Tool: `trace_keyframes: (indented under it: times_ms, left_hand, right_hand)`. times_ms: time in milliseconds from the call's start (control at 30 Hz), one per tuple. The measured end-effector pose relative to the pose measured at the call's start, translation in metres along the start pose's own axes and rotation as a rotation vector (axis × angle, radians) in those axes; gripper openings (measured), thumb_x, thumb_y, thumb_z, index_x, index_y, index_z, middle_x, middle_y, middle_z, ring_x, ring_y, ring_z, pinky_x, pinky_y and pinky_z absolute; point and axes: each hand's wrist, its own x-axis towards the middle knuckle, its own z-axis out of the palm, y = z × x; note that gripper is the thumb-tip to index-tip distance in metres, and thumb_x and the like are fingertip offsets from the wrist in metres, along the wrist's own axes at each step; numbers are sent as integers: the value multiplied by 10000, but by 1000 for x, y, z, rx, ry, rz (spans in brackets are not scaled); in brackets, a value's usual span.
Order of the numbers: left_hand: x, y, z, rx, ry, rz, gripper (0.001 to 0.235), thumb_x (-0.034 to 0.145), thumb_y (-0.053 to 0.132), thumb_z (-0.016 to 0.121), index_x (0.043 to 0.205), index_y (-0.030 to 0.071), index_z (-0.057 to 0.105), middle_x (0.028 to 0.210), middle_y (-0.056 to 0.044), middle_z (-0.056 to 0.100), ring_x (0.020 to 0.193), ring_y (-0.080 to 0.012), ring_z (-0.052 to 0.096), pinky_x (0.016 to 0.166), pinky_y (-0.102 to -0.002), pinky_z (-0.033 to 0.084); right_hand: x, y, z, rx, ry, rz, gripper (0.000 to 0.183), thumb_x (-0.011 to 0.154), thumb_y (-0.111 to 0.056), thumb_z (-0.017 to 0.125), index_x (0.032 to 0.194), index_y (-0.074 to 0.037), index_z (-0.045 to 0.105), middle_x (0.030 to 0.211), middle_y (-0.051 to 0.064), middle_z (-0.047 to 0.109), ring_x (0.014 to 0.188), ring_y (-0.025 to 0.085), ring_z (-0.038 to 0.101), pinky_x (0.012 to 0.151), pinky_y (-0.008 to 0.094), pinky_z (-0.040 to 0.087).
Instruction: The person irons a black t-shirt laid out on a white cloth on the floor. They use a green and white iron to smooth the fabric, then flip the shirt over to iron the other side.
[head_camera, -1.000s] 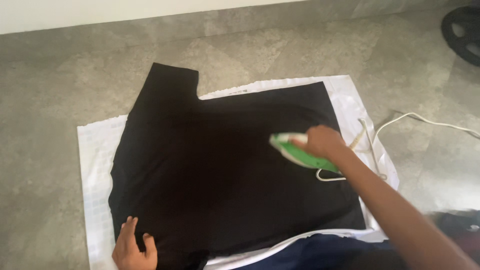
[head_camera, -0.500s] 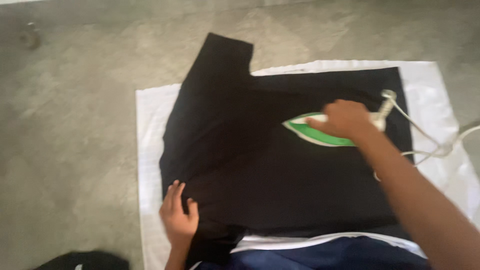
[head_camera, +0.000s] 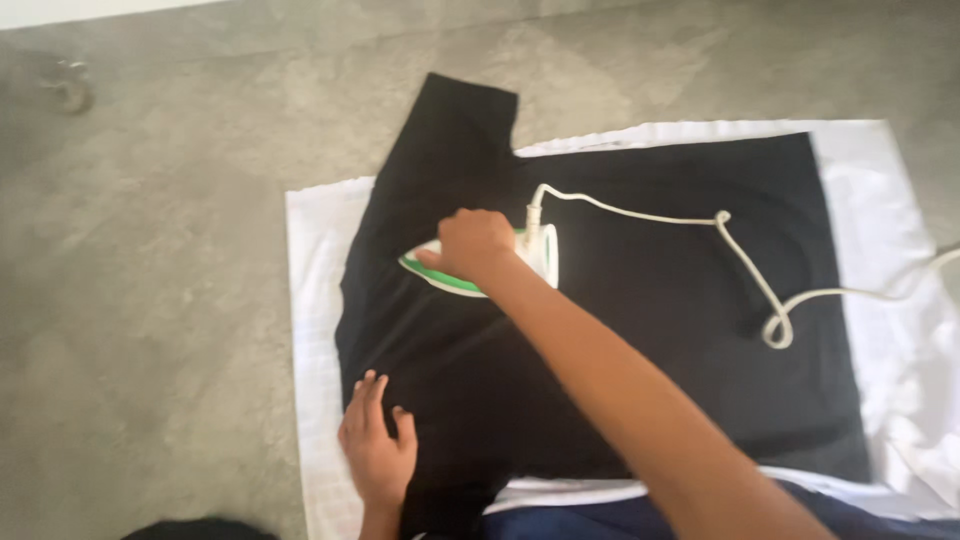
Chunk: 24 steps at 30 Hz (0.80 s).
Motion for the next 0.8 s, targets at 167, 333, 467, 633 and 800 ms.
trace_keyframes:
  times_ms: [167,333,467,633,800]
  left_hand:
    - [-2,6,0,-3,3,-26,479,935,141,622,1414,143,636,1535,-37,611,1443,-258,564,1130,-442,444]
    - [-2,5,2,-21,-15,-75,484,936,165,609,1421,160,624,1556,-27,592,1464,-257,536,1165,-465,408]
    - [-5,4,3,-6,29,0,489,934,155,614,1422,128,627,1541,-61,607,1447,-276,555,1144,-473,433]
    - [5,12,-11,-77,17,7,601,933,155,582,1531,106,542,1622,-169,524,1483,-318,517,1124,-487,427]
    - [11,30,-27,-399,91,103,637,1110,295,392,1532,-178,336,1608,-406,284,1356,-557,536,1173,-544,444]
  right_hand:
    - [-70,114,18,-127,-6,48,823,901,-841,426,1169,-141,766,1161,107,753,1153,355,707,856,520,580]
    - [-160,185,16,-174,-206,219,888,917,-842,380,1020,-60,789,1054,144,789,1066,361,742,881,508,587]
    - [-163,166,34,-151,-209,243,898,888,-878,373,1089,-113,798,1110,118,776,1116,352,725,878,490,585]
    - [-102,58,74,-101,-13,67,819,849,-915,416,1150,-253,793,1026,70,781,1002,333,755,704,471,586]
    - [-83,-48,57,125,-86,-76,576,931,-684,555,1172,-231,815,1109,28,795,1055,265,759,771,389,592]
